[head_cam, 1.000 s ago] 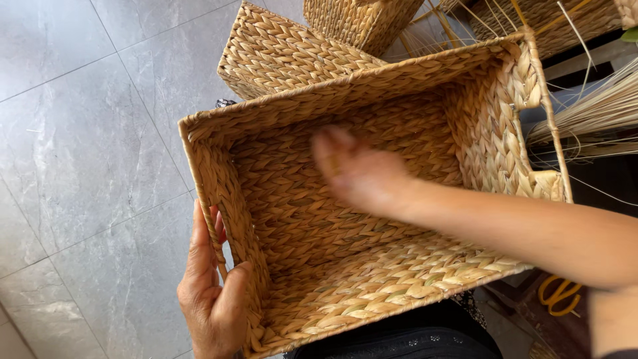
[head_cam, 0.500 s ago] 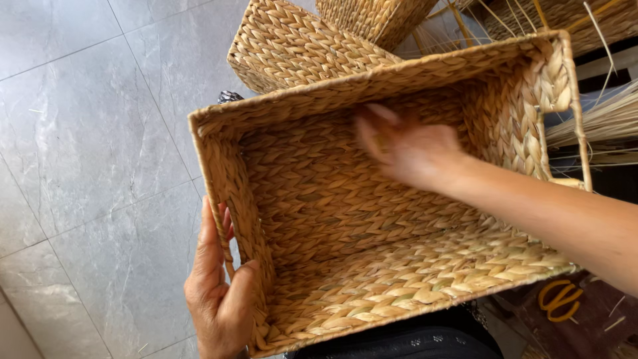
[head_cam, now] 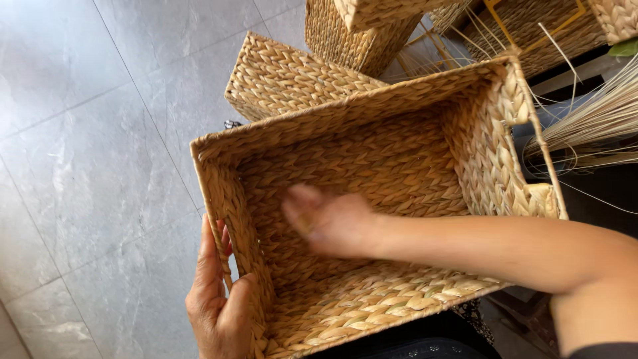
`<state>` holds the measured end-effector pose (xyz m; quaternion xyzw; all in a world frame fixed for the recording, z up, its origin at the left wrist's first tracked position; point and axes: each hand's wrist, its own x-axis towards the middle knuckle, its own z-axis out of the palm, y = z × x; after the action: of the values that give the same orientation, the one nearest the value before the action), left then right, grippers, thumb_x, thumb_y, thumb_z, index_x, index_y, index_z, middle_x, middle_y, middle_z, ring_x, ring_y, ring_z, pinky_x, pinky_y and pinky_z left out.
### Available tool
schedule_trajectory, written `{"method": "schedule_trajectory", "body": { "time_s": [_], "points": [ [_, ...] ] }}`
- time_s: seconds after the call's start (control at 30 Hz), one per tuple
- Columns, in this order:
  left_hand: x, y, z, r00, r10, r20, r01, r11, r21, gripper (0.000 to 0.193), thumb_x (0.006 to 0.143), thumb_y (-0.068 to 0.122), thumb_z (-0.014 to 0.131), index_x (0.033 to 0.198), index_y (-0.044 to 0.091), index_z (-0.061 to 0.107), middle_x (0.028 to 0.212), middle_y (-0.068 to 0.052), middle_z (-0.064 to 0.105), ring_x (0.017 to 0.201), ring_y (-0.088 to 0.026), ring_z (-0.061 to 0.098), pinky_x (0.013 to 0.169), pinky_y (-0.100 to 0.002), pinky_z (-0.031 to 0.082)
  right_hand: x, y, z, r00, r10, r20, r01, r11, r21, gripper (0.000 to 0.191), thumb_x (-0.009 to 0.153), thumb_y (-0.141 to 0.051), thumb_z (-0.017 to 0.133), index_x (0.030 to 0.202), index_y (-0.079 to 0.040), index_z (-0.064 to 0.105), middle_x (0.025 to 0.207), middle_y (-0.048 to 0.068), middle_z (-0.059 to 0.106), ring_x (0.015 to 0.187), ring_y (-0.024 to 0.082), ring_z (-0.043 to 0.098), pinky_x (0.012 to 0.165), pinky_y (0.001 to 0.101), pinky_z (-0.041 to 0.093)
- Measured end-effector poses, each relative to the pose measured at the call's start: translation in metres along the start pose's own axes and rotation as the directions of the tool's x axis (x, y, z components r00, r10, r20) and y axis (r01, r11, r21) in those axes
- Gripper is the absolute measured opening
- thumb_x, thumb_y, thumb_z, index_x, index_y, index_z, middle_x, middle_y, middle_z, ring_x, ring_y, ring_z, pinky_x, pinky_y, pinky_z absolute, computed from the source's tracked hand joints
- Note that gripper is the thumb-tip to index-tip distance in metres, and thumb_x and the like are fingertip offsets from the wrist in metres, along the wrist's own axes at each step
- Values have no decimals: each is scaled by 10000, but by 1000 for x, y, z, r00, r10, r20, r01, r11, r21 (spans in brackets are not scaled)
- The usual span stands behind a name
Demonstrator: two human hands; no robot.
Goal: The person sits with a woven water-hyacinth storage basket on their lap and brushes its woven surfaces with a pink handheld brush, rotating the basket to reach different sides. They then brush the basket interior and finish by wiping the basket with a green cloth.
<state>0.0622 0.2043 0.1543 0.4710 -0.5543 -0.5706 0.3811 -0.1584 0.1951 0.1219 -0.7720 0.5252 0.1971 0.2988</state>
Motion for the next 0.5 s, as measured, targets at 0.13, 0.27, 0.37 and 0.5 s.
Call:
{"method": "schedule_trajectory", "body": {
  "time_s": [0.13,0.27,0.37,0.5],
  "points": [
    [2,-2,-2,1000,5,-31,-3,998,67,890,736,-155,451,1593,-29,246,1599,-229,400,1512,-306,371,1211,-419,279,25,-33,4,960,-93,-263,150,967,205,1028,724,-450,719,1591,-151,253,1404,152,505,928,375,698,692,488,565],
    [-1,-6,-3,999,33,-30,-33,999,3,886,732,-155,450,1586,-36,246,1608,-234,381,1510,-305,365,1211,-420,283,21,-9,6,987,-136,-81,144,984,102,891,816,-417,684,1532,-101,258,1527,241,324,873,348,696,568,462,588],
    [-2,-8,-5,1000,19,-18,-19,1000,7,877,735,-153,448,1582,-36,250,1611,-230,378,1514,-298,352,1208,-419,288,-4,33,9,980,21,196,-30,999,42,749,924,-361,565,1526,-37,258,1577,283,270,600,203,712,437,325,533],
    [2,-6,-4,1000,-13,-12,13,1000,8,886,726,-148,448,1579,-20,246,1608,-202,387,1505,-277,362,1190,-405,326,-56,96,12,974,173,149,-115,936,-332,587,1052,-339,472,1453,65,330,1203,343,622,477,50,645,307,217,443]
  ]
}}
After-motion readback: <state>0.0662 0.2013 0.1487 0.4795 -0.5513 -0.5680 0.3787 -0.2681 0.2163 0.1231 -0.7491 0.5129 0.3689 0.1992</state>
